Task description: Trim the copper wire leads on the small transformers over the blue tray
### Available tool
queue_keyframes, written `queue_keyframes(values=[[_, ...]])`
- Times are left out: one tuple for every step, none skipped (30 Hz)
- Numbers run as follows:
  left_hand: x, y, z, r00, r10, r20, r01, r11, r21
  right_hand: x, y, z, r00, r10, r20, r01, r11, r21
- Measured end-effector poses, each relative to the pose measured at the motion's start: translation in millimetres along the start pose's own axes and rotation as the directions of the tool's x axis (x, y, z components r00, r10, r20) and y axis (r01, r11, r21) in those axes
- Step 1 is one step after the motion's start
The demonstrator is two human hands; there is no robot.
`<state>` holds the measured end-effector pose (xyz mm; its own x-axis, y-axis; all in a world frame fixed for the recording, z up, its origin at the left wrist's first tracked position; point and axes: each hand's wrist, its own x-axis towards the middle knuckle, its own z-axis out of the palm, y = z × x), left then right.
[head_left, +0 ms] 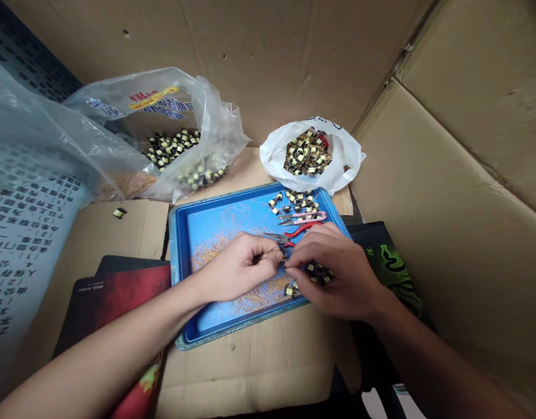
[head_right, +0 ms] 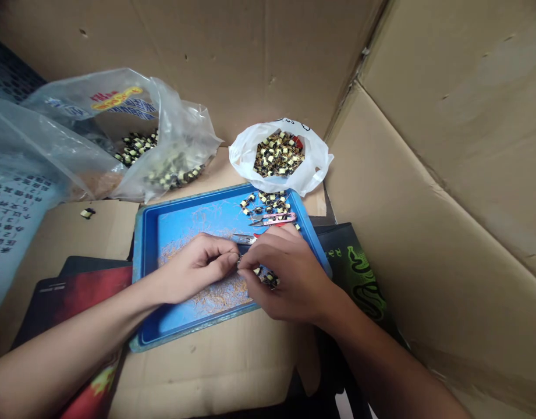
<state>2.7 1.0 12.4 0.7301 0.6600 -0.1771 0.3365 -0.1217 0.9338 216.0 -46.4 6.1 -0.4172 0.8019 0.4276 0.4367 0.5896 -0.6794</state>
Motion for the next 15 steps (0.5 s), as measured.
queue_keyframes(values=[[0.2,0.2,-0.2,1.0,0.0,-0.01,0.0,1.0,-0.007,0.4,0.3,-0.6,1.0,0.004,0.006,-0.004,1.0,0.0],[0.2,0.2,-0.4,1.0,0.001,-0.016,-0.001,1.0,-0.016,0.9,0.7,-1.4,1.0,0.01,0.01,-0.01,1.0,0.008],[0.2,0.2,-0.5,1.0,0.003,-0.018,-0.004,1.0,-0.027,1.6,1.0,-2.3,1.0,0.022,0.007,-0.022,1.0,0.023],[0.1,0.1,-0.6,1.0,0.012,-0.017,-0.013,0.999,-0.043,2.3,1.1,-3.1,0.999,0.036,0.004,-0.036,0.999,0.041],[-0.2,-0.2,-0.7,1.0,0.025,-0.017,-0.026,0.998,-0.061,2.9,1.1,-3.6,0.999,0.05,0.0,-0.05,0.997,0.059],[-0.5,-0.5,-0.8,0.999,0.038,-0.015,-0.039,0.996,-0.081,3.4,0.9,-3.9,0.998,0.061,-0.004,-0.06,0.995,0.074],[-0.8,-1.0,-0.9,0.999,0.048,-0.014,-0.049,0.993,-0.104,3.7,0.6,-3.7,0.998,0.069,-0.008,-0.068,0.994,0.085],[-1.2,-1.5,-0.8,0.998,0.055,-0.013,-0.056,0.99,-0.131,3.7,0.2,-3.0,0.997,0.076,-0.011,-0.075,0.993,0.091],[-1.6,-2.1,-0.8,0.998,0.056,-0.014,-0.057,0.986,-0.158,3.6,-0.2,-2.0,0.997,0.077,-0.012,-0.076,0.993,0.095],[-2.0,-2.7,-0.6,0.999,0.05,-0.016,-0.052,0.981,-0.186,3.4,-0.5,-0.8,0.997,0.075,-0.013,-0.073,0.992,0.1],[-2.3,-3.2,-0.5,0.999,0.042,-0.017,-0.044,0.976,-0.212,3.1,-0.7,0.6,0.997,0.071,-0.018,-0.068,0.992,0.106],[-2.5,-3.6,-0.3,0.999,0.037,-0.019,-0.04,0.971,-0.236,2.9,-0.7,2.0,0.998,0.063,-0.024,-0.06,0.992,0.109],[-2.7,-3.9,-0.2,0.999,0.036,-0.019,-0.04,0.966,-0.255,2.8,-0.6,3.2,0.998,0.054,-0.028,-0.051,0.993,0.108],[-2.9,-4.0,-0.2,0.999,0.039,-0.015,-0.041,0.963,-0.266,2.8,-0.3,4.1,0.998,0.046,-0.031,-0.042,0.993,0.106],[-3.1,-3.9,-0.3,0.999,0.046,-0.01,-0.047,0.962,-0.269,3.0,0.0,4.7,0.999,0.04,-0.033,-0.037,0.994,0.104]])
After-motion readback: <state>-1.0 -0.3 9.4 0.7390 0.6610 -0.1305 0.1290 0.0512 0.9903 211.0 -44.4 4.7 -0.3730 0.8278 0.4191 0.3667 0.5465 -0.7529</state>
